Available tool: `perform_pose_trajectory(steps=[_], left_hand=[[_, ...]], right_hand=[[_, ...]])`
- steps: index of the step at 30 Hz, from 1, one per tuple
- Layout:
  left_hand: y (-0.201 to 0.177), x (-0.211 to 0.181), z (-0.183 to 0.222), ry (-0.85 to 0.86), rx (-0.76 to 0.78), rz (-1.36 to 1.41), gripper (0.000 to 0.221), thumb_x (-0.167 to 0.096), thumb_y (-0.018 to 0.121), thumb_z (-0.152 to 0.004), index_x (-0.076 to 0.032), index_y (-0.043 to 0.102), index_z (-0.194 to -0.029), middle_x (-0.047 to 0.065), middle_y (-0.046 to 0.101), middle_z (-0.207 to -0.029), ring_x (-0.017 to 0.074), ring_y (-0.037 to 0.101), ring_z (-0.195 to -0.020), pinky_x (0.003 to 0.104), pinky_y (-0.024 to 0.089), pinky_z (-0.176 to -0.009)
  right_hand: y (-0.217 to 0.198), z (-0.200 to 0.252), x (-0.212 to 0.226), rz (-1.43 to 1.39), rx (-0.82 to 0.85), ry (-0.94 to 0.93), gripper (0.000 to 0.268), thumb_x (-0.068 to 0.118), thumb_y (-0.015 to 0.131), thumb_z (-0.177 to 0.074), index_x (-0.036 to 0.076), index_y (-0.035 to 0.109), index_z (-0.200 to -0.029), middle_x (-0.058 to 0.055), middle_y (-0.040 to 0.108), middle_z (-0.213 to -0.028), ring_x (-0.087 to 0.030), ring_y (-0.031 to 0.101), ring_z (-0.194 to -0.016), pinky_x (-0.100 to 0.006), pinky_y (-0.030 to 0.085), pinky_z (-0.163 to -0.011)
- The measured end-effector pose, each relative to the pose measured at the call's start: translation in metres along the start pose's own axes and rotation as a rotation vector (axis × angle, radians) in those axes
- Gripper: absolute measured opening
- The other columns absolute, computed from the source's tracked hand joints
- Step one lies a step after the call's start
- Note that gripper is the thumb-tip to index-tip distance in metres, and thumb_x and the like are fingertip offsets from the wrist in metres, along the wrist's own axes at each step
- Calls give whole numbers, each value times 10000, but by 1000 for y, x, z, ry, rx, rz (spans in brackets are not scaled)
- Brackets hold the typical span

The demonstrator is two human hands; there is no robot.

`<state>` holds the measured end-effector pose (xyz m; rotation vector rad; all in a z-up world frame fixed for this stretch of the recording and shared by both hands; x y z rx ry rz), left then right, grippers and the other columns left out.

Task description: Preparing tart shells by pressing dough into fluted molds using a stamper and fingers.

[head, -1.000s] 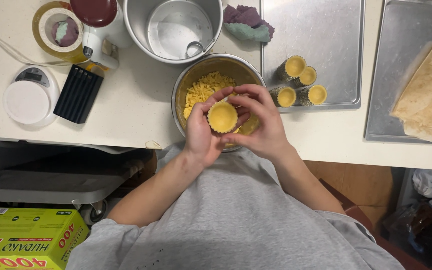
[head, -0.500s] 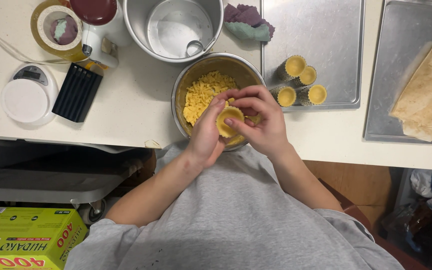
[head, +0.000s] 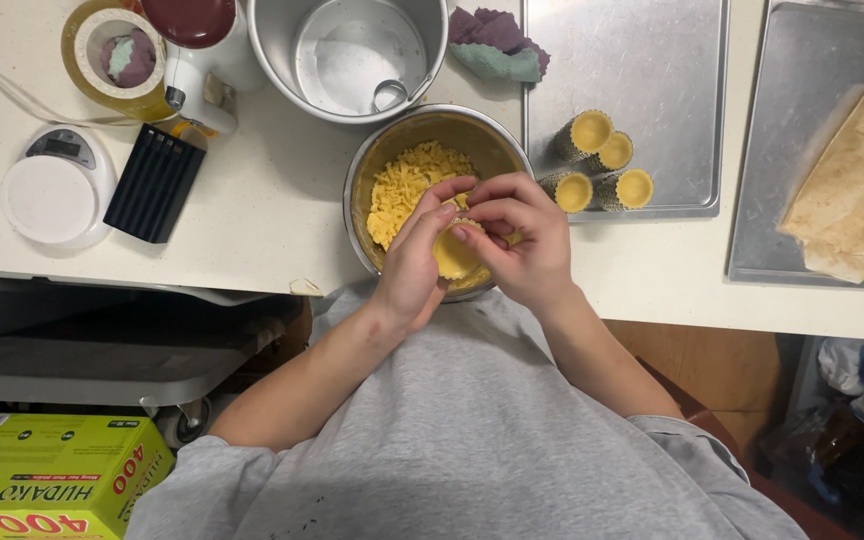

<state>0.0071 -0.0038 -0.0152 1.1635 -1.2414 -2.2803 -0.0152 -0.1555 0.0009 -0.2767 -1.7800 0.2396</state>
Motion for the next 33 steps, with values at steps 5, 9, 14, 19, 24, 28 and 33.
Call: perform_pose_trajectory(steps=[5, 9, 14, 19, 24, 28, 33], left_hand=[[-1, 1, -1, 18, -17, -26, 385, -189, 368, -1077, -52, 461, -1425, 110, 577, -1303, 182, 589, -1203, 335, 509, -1008], [-5, 4, -1, 33, 0, -44, 382, -188, 364, -1091, -45, 469, -1429, 117, 575, -1303, 182, 590, -1212, 329, 506, -1025], [0, -2, -2, 10, -3, 10, 386, -211, 351, -1073, -49, 464, -1405, 113, 571, -1288, 186, 610, -1170, 371, 532, -976], [-6, 2, -3, 30, 25, 43, 401, -251, 336, -1117, -37, 468, -1429, 157, 575, -1295, 199, 618, -1181, 354, 512, -1030], [-4, 5, -1, 62, 11, -78, 454, -335, 313, -1143, -38, 469, -1448, 141, 555, -1333, 193, 606, -1213, 364, 507, -1058], [-6, 5, -1, 80, 31, -57, 544, -445, 286, -1134, -43, 461, -1456, 144, 557, -1354, 194, 612, -1210, 354, 520, -1052], [-12, 4, -3, 86, 64, 27, 588, -510, 283, -1149, -44, 442, -1470, 168, 664, -1127, 216, 663, -1084, 350, 547, -966]], right_hand=[[-2, 3, -16, -274, 35, 72, 124, -4, 774, -951, -30, 746, -1069, -72, 632, -1234, -90, 653, -1015, -216, 555, -828], [0, 5, -20, -192, -3, 129, 83, 6, 795, -936, -29, 771, -1008, -73, 664, -1157, -69, 633, -883, -196, 520, -716], [-4, 1, -10, -347, 23, 195, 120, 39, 708, -978, -10, 758, -1076, -72, 667, -1205, -79, 671, -958, -193, 551, -731], [-1, -5, 8, -218, 4, 69, 214, 11, 714, -885, -18, 704, -1096, -75, 653, -1167, -107, 648, -1061, -220, 535, -908], [2, 2, -4, 17, 0, 39, 155, 21, 836, -900, 1, 747, -1026, -55, 697, -1094, -72, 670, -831, -214, 547, -684], [2, -2, 3, 46, -18, 30, 154, 16, 844, -882, -6, 752, -1004, -64, 703, -1071, -78, 656, -805, -216, 524, -661], [-4, -7, 6, -164, 102, -3, 235, -12, 753, -927, -33, 703, -1155, -114, 660, -1214, -146, 654, -1108, -261, 535, -939]])
Point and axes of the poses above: each hand's wrist, its own z-axis away from the middle knuckle, its own y-axis out of the palm, x = y × z, the point moved 1 cm from there along -z, towards the middle knuckle
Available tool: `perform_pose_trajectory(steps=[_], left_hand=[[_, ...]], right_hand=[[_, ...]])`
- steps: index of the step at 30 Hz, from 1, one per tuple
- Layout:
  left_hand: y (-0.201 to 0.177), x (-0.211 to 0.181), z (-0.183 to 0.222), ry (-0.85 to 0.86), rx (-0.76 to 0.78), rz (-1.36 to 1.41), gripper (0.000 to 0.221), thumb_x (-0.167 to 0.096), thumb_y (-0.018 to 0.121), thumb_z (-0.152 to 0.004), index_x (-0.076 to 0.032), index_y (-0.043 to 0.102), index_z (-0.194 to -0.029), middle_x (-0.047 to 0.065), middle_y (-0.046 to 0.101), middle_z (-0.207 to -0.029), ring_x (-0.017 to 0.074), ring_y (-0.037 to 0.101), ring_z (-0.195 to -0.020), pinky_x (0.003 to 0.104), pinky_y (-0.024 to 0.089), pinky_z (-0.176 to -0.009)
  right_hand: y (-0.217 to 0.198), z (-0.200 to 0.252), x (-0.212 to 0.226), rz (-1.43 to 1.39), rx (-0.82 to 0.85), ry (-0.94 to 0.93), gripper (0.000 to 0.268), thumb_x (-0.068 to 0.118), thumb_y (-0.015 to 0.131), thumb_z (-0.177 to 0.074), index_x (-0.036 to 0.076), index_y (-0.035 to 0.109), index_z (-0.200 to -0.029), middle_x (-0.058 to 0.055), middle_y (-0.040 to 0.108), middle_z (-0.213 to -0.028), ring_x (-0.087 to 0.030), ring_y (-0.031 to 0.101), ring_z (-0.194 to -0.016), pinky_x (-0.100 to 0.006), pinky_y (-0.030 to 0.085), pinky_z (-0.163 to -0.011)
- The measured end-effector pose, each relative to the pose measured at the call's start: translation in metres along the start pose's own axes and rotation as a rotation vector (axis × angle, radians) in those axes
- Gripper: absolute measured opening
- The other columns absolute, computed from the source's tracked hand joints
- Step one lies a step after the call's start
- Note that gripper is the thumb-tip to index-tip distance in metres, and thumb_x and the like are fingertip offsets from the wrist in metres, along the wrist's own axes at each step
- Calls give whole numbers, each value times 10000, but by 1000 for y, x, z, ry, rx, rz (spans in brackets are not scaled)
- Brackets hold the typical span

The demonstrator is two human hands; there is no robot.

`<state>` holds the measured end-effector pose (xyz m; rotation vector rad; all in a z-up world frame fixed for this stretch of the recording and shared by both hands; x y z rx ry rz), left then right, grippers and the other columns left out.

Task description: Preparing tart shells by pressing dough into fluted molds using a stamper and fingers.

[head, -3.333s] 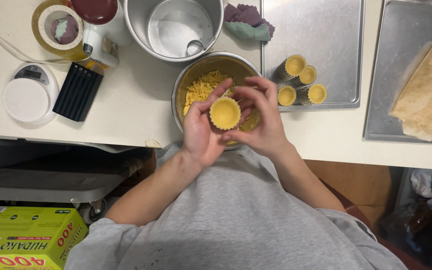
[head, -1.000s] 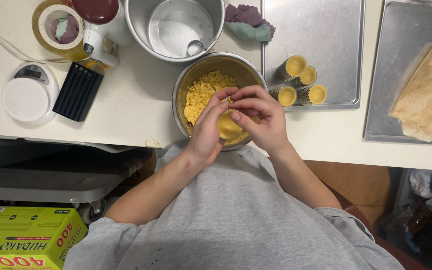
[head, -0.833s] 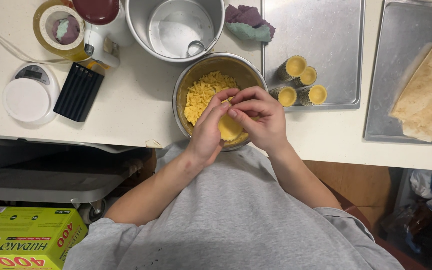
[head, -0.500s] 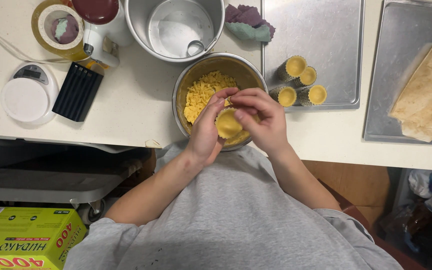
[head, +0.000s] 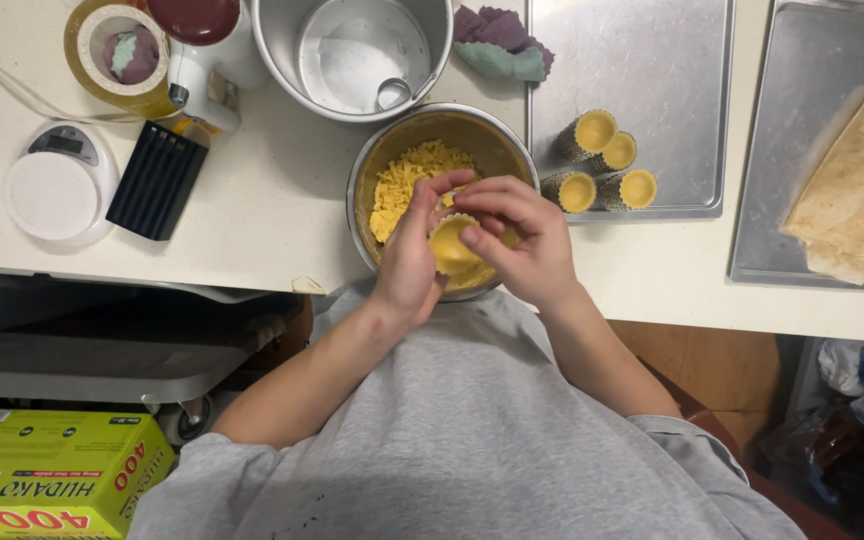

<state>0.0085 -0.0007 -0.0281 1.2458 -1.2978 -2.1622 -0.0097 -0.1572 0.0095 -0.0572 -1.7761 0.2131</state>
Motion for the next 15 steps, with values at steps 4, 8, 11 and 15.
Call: perform_pose_trajectory(steps=[4, 8, 11, 15], left_hand=[[2, 0, 0, -21, -19, -66, 603, -516, 286, -1126, -39, 430, -1465, 166, 701, -1123, 210, 678, -1089, 339, 541, -978], [4, -3, -1, 10, -52, -86, 621, -536, 262, -1117, -34, 441, -1435, 176, 705, -1138, 232, 684, -1071, 371, 548, -973], [1, -2, -4, 19, -113, 6, 637, -544, 232, -1104, -27, 449, -1407, 170, 698, -1154, 251, 688, -1068, 400, 555, -970], [0, -5, -8, -19, -166, 52, 657, -548, 202, -1091, -18, 455, -1385, 170, 685, -1176, 259, 690, -1111, 402, 551, -1021]], right_hand=[[-1, 5, -19, -87, -21, 66, 200, 22, 753, -969, -20, 702, -1158, -101, 675, -1202, -163, 673, -1127, -278, 554, -980], [0, 9, -21, -323, -105, 242, 399, 81, 711, -1002, 1, 566, -1365, -103, 633, -1255, -190, 669, -1142, -277, 551, -898], [3, 11, -27, -533, -153, 319, 565, 118, 645, -1016, 28, 407, -1520, -106, 624, -1295, -207, 677, -1197, -285, 561, -890], [13, 17, -45, -604, -96, 322, 700, 53, 653, -1002, 27, 312, -1612, -158, 625, -1360, -194, 623, -1290, -286, 528, -1121]])
Point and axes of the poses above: each hand's wrist, its own z-axis away from the middle knuckle, its own y-axis out of the palm, x = y × z, the point moved 1 cm from there along -z, towards the middle knuckle
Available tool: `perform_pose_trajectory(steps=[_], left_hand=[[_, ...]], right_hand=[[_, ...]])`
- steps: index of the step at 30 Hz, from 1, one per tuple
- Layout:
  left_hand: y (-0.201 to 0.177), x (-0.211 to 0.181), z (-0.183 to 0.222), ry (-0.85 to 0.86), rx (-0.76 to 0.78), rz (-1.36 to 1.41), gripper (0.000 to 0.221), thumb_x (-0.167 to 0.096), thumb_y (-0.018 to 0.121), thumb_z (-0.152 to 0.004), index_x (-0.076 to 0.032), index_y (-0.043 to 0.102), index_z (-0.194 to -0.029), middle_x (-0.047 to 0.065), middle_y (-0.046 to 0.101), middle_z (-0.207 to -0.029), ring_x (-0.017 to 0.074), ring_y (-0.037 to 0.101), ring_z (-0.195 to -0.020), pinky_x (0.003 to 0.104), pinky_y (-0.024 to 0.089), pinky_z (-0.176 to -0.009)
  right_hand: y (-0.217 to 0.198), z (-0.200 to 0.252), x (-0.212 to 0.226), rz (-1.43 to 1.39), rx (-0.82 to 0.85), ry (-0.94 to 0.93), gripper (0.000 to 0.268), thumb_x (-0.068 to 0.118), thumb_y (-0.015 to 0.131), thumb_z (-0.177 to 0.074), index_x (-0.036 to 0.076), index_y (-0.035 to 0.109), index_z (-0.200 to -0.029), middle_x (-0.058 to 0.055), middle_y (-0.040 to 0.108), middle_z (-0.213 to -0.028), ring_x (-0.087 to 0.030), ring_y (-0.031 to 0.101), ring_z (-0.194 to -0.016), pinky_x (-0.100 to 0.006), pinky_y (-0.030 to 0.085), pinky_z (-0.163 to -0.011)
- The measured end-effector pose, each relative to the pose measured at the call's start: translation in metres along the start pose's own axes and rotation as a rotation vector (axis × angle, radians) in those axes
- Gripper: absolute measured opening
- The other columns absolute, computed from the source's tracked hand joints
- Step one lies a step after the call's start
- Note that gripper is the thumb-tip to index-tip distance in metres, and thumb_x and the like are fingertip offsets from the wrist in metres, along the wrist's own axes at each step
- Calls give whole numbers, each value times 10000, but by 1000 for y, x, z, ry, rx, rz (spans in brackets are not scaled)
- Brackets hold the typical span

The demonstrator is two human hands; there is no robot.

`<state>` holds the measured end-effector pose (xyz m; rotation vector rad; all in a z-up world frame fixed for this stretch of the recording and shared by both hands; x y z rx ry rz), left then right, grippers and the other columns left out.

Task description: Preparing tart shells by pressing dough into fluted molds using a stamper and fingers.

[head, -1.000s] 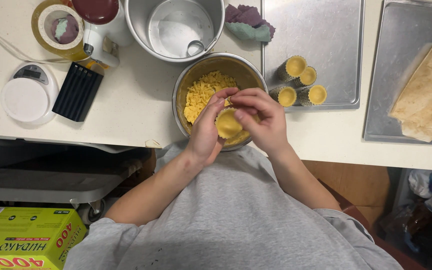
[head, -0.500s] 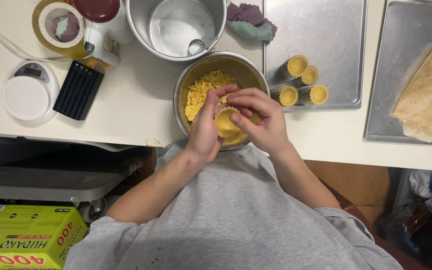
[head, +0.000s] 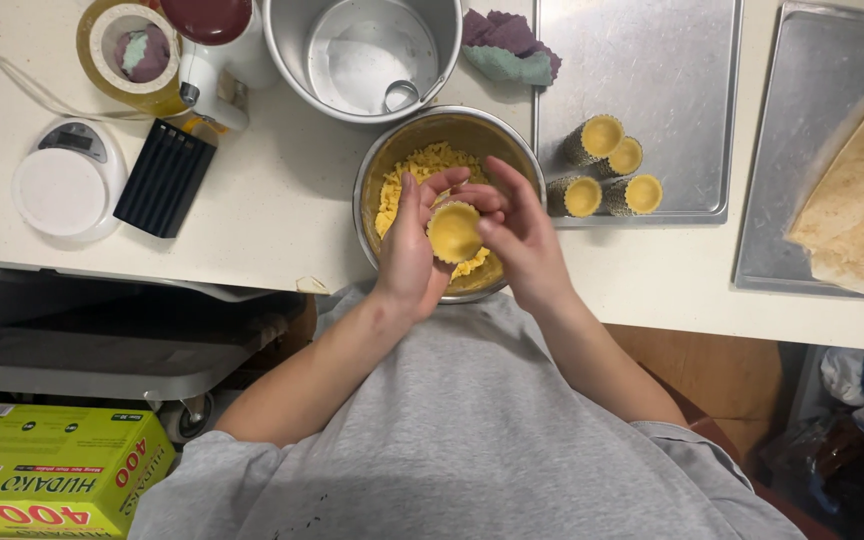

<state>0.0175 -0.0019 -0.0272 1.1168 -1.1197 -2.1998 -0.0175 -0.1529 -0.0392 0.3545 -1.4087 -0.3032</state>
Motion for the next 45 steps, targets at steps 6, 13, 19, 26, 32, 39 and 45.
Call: perform_pose_trajectory(steps=[6, 13, 19, 26, 32, 39, 45], left_hand=[[-12, 10, -10, 50, 80, -113, 703, -564, 185, -1109, 17, 475, -1378, 165, 659, -1124, 242, 668, -1053, 409, 557, -1009], [-15, 13, -10, 0, 67, -116, 757, -601, 155, -1081, 21, 461, -1386, 167, 660, -1112, 247, 670, -1033, 410, 567, -987], [-15, 14, -8, -33, 102, -121, 836, -630, 120, -1061, 25, 409, -1493, 170, 662, -1167, 228, 664, -1060, 387, 543, -1008], [-24, 19, -7, -68, 92, -159, 858, -635, 131, -1059, 26, 416, -1525, 159, 656, -1173, 235, 655, -1100, 387, 532, -1029], [-24, 20, -5, -56, 96, -196, 856, -631, 139, -1063, 30, 410, -1533, 147, 651, -1199, 221, 646, -1130, 370, 522, -1045], [-27, 25, -5, -137, 44, -279, 780, -615, 173, -1040, -57, 341, -1559, 161, 608, -1286, 251, 644, -1105, 436, 537, -985], [-31, 43, -11, -284, 34, -286, 757, -602, 188, -1033, -125, 220, -1619, 127, 507, -1454, 249, 603, -1250, 453, 513, -1048]], right_hand=[[2, -4, -15, 222, -72, -21, 856, -44, 682, -915, 65, 236, -1637, -109, 581, -1307, -131, 603, -1089, -244, 536, -914], [5, -5, -10, 211, -55, 19, 853, -44, 720, -900, 60, 267, -1616, -90, 564, -1265, -117, 595, -1109, -236, 535, -934], [6, -8, 1, 243, 3, 61, 812, -39, 720, -902, 61, 318, -1601, -98, 567, -1249, -136, 613, -1132, -253, 545, -963], [5, -10, 0, 391, 26, 131, 854, -26, 777, -862, 82, 318, -1574, -107, 560, -1258, -140, 609, -1115, -279, 575, -941], [0, -5, -7, 370, 24, 130, 879, -23, 793, -855, 88, 307, -1579, -107, 541, -1285, -150, 606, -1148, -294, 584, -953], [-11, 12, 0, 507, 71, 39, 890, 135, 841, -836, 80, 324, -1559, -126, 458, -1515, -246, 569, -1315, -370, 563, -988], [7, 24, 41, 1197, 120, -137, 781, 210, 922, -680, 53, 585, -1367, -169, 554, -1386, -345, 525, -1284, -444, 502, -1045]])
Point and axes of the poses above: each hand's wrist, its own z-axis away from the middle knuckle, its own y-axis out of the palm, x = y × z, the point moved 1 cm from there along -z, towards the middle knuckle
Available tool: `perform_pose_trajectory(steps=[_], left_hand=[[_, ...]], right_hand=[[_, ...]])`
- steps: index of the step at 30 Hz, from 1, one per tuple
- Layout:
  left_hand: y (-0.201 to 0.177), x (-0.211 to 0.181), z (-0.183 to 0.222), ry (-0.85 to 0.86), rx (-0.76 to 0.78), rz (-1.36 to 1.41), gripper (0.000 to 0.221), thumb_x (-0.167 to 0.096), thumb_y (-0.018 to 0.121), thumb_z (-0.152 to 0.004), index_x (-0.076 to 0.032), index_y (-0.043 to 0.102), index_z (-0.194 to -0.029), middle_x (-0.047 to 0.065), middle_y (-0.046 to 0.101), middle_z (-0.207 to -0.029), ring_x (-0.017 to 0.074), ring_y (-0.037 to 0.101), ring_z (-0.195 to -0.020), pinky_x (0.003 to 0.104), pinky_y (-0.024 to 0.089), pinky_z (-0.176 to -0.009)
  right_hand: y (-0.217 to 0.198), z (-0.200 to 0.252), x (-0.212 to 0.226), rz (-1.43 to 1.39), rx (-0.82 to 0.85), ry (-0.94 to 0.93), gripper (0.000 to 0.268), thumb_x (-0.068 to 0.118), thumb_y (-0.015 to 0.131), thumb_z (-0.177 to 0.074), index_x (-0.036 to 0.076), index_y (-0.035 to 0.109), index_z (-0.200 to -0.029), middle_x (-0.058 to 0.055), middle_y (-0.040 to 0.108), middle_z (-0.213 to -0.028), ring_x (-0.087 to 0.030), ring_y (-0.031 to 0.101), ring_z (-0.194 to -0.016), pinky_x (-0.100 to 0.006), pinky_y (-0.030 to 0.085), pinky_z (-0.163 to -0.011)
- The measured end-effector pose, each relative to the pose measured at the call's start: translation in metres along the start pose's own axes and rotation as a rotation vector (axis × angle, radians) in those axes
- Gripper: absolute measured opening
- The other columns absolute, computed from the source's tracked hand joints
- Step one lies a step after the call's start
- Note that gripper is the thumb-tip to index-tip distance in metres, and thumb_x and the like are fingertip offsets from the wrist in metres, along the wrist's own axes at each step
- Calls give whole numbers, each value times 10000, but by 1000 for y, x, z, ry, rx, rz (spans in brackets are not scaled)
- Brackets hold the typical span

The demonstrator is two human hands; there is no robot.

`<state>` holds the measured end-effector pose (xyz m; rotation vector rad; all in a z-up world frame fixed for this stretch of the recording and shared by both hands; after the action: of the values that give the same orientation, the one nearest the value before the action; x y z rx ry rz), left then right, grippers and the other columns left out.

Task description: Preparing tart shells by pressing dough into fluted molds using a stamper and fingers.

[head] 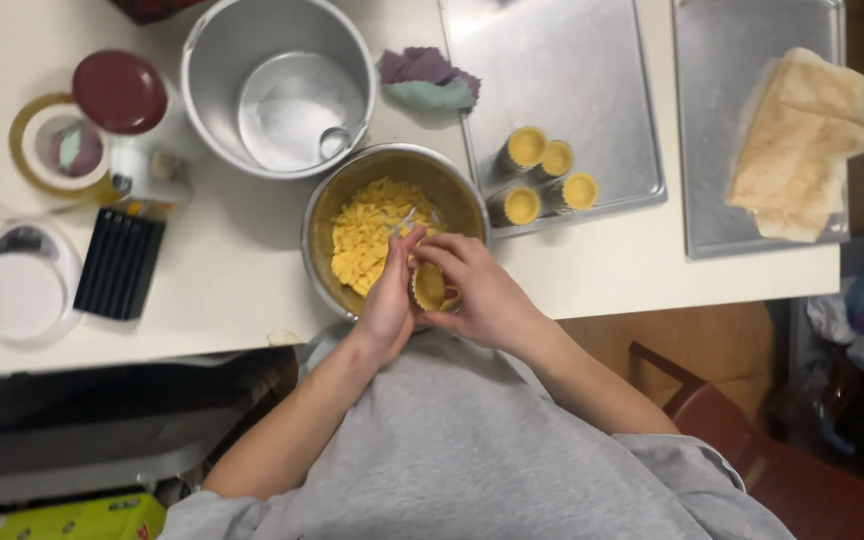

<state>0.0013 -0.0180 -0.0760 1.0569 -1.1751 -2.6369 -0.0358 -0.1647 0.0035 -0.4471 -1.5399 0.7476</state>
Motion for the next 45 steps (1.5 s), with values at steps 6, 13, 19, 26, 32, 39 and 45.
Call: perform_pose_trajectory(steps=[6, 13, 19, 26, 32, 39, 45], left_hand=[[11, -3, -9, -89, 101, -33, 719, -565, 246, -1043, -117, 227, -1606, 153, 503, -1442, 226, 562, -1255, 443, 482, -1085], [-13, -14, -20, -12, 43, -128, 694, -529, 285, -1067, -11, 437, -1504, 166, 592, -1363, 238, 597, -1209, 416, 494, -1058], [-27, -17, -24, 17, -32, -100, 602, -439, 308, -1088, 5, 497, -1449, 148, 633, -1274, 223, 616, -1133, 405, 516, -1002], [-26, -16, -21, 17, -23, -110, 568, -407, 327, -1091, 5, 515, -1433, 136, 637, -1231, 208, 614, -1099, 388, 516, -983], [-28, -19, -19, 19, -51, -140, 555, -397, 328, -1089, 1, 529, -1419, 122, 652, -1213, 193, 619, -1081, 372, 524, -964], [-27, -22, -18, 43, -38, -153, 540, -383, 316, -1093, 0, 537, -1403, 120, 652, -1210, 191, 621, -1087, 372, 525, -964], [-31, -17, -20, 35, -40, -132, 538, -394, 322, -1097, -7, 555, -1391, 116, 656, -1204, 187, 623, -1080, 362, 524, -960]], right_hand=[[-26, 7, -46, -234, -27, 142, 586, 166, 924, -685, 67, 665, -1202, -89, 683, -1162, -251, 678, -1068, -371, 590, -876], [-102, -5, -122, 23, -209, 330, 555, 99, 864, -758, 48, 654, -1270, -121, 627, -1237, -256, 699, -1006, -347, 613, -839], [-107, -19, -196, 250, -208, 381, 561, 103, 872, -760, 38, 663, -1277, -155, 624, -1278, -335, 668, -1082, -386, 582, -906], [-94, -39, -219, 375, -159, 525, 579, 119, 878, -745, 61, 666, -1281, -146, 614, -1301, -359, 624, -1160, -416, 524, -1000], [-85, -49, -225, 454, -99, 572, 620, 144, 908, -714, 72, 668, -1282, -145, 618, -1288, -362, 616, -1171, -435, 510, -1007], [-81, -51, -232, 512, -79, 610, 639, 172, 920, -704, 67, 665, -1280, -157, 618, -1284, -371, 619, -1150, -446, 514, -976], [-79, -46, -235, 557, -102, 578, 561, 208, 895, -761, 73, 683, -1263, -140, 653, -1244, -363, 632, -1130, -455, 526, -953]])
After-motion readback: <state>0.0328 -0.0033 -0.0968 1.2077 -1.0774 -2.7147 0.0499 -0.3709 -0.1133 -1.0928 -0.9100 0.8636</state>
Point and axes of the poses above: each hand's wrist, its own z-axis away from the middle knuckle, its own y-axis out of the palm, x = y × z, the point moved 1 cm from there along -z, towards the middle knuckle
